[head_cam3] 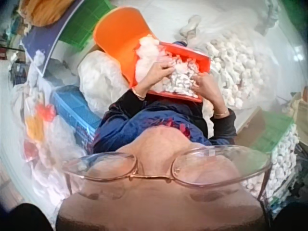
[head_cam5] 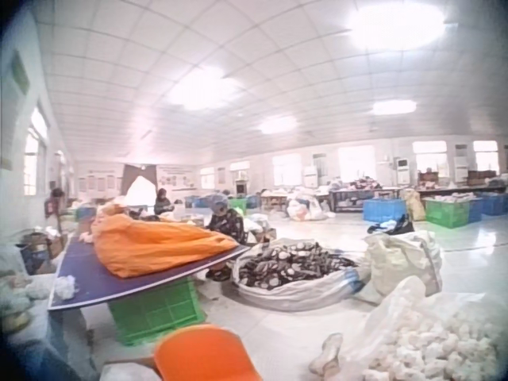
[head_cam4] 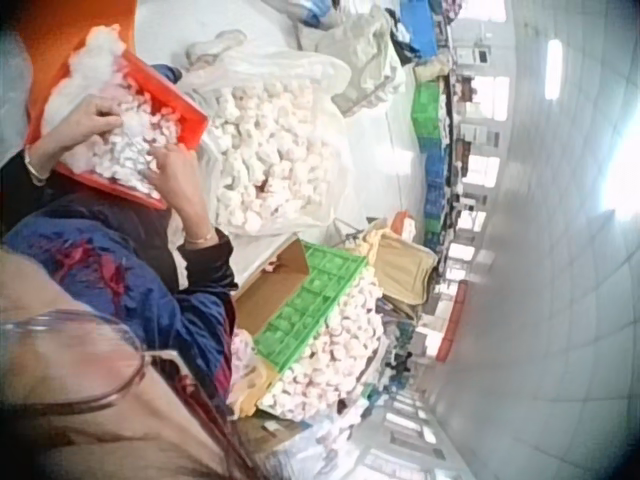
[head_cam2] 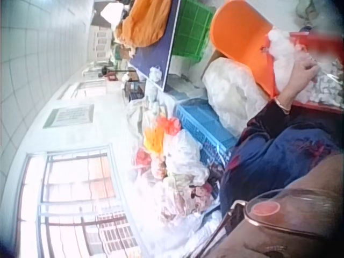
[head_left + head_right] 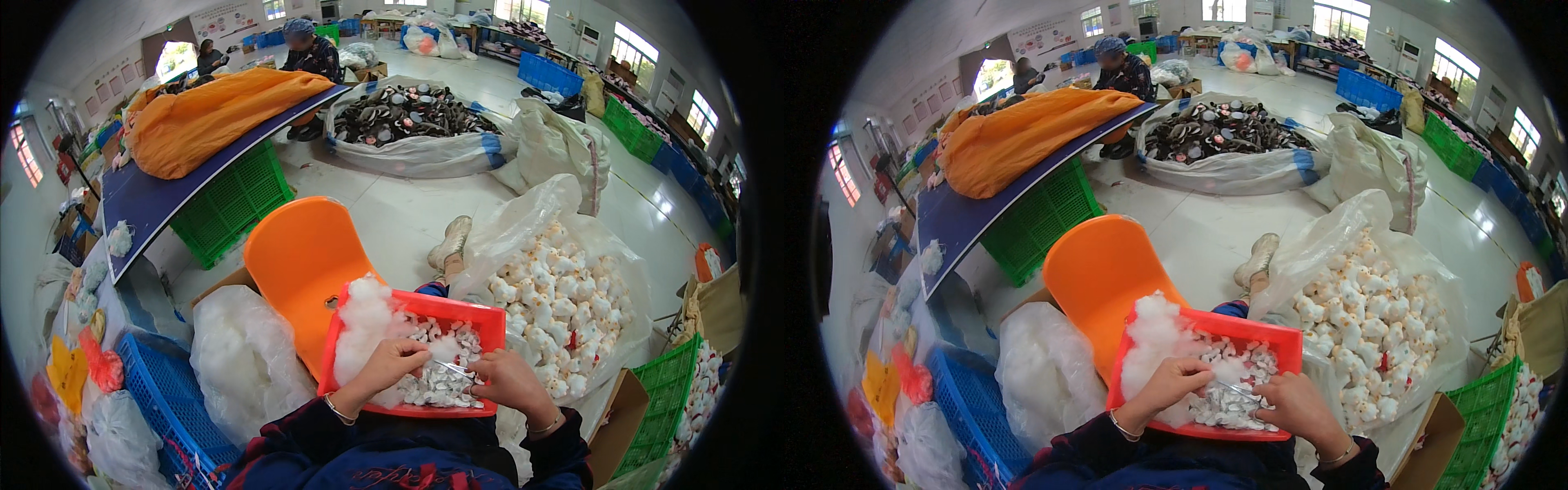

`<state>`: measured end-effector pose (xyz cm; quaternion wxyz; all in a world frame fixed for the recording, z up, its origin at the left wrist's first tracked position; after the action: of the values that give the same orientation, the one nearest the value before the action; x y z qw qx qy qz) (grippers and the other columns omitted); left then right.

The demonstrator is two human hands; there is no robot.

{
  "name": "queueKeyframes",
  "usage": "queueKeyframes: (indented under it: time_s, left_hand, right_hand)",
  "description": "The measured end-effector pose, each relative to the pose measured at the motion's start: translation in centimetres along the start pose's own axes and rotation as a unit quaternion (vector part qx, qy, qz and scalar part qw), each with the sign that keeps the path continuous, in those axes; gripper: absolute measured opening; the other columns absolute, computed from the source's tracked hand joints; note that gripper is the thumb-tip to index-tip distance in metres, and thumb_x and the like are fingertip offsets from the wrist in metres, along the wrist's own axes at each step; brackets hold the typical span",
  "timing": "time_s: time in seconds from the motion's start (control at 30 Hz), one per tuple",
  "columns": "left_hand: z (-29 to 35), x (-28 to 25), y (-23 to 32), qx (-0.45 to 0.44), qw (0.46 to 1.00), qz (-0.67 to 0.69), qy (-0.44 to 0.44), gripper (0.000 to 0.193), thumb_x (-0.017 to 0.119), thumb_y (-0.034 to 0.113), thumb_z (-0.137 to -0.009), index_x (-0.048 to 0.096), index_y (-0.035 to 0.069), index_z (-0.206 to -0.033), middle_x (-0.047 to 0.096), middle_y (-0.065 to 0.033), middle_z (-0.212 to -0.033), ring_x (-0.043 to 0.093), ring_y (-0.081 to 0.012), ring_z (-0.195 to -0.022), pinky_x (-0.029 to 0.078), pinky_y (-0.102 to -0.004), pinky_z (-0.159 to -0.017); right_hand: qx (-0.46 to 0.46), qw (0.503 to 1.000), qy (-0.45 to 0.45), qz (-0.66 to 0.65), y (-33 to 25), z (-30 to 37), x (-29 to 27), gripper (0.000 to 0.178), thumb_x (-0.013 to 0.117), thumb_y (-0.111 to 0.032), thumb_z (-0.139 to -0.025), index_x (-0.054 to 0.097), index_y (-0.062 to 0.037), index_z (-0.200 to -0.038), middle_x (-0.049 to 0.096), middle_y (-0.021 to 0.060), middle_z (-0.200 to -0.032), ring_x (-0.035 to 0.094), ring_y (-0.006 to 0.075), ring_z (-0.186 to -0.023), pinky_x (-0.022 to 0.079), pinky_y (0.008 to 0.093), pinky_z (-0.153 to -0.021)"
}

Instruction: The person sits on a chair and uses scissors to trim white cotton pieces in a red tray on their lap. They repeatedly pick up cotton, cut it, and place the trimmed pieces back into the tray.

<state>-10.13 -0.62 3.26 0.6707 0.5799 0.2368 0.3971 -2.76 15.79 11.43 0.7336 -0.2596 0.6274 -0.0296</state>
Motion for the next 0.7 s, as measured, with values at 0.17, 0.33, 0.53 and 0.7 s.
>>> queueKeyframes:
  time_s: [0.17,0.33,0.53,0.7]
  left_hand:
    - [-0.1,-0.2,-0.2,-0.021,1.0,-0.017,-0.016,0.014,0.066,0.012,-0.094,0.071,-0.001,-0.094,0.065,0.0008,-0.077,0.061,-0.0063,-0.066,0.049,-0.0227,-0.061]
    - [-0.6,-1.6,-0.4,-0.009,1.0,-0.01,0.026,0.014,0.063,0.013,-0.094,0.07,0.0,-0.095,0.064,0.001,-0.076,0.06,-0.006,-0.065,0.05,-0.0225,-0.061]
    - [-0.1,-1.2,0.4,0.008,0.999,0.041,0.025,0.017,0.067,0.017,-0.096,0.07,0.0,-0.096,0.063,0.0011,-0.077,0.06,-0.0052,-0.067,0.052,-0.0235,-0.061]
    - [-0.3,-0.7,0.1,0.024,0.999,0.021,0.024,0.019,0.068,0.019,-0.096,0.072,0.001,-0.097,0.064,0.0011,-0.077,0.06,-0.0059,-0.067,0.052,-0.0233,-0.062]
  right_hand:
    - [0.019,1.0,-0.008,0.001,0.1,-0.1,0.5,0.037,0.081,-0.031,-0.074,0.074,-0.0105,-0.104,0.068,0.0099,-0.094,0.063,0.0309,-0.098,0.049,0.0435,-0.085]
    - [0.008,0.998,0.062,0.018,-1.1,0.8,-3.5,0.053,0.087,-0.034,-0.065,0.07,-0.0077,-0.108,0.063,0.01,-0.107,0.056,0.0325,-0.111,0.045,0.0457,-0.091]
    - [0.025,0.995,0.043,0.083,-1.6,-0.1,-2.5,0.053,0.089,-0.033,-0.062,0.071,-0.0088,-0.105,0.063,0.0085,-0.101,0.057,0.031,-0.106,0.044,0.0424,-0.088]
    - [0.039,0.997,0.014,0.066,-0.2,0.5,-0.6,0.034,0.082,-0.032,-0.072,0.073,-0.0115,-0.097,0.065,0.0067,-0.085,0.064,0.0288,-0.09,0.045,0.0444,-0.076]
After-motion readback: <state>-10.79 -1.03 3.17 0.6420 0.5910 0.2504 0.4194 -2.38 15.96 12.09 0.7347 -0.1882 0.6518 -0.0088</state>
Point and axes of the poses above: each hand's wrist, its own z-axis away from the middle knuckle, its own x-axis out of the palm, y = z × x, the point moved 9 cm from there along -z, towards the middle knuckle
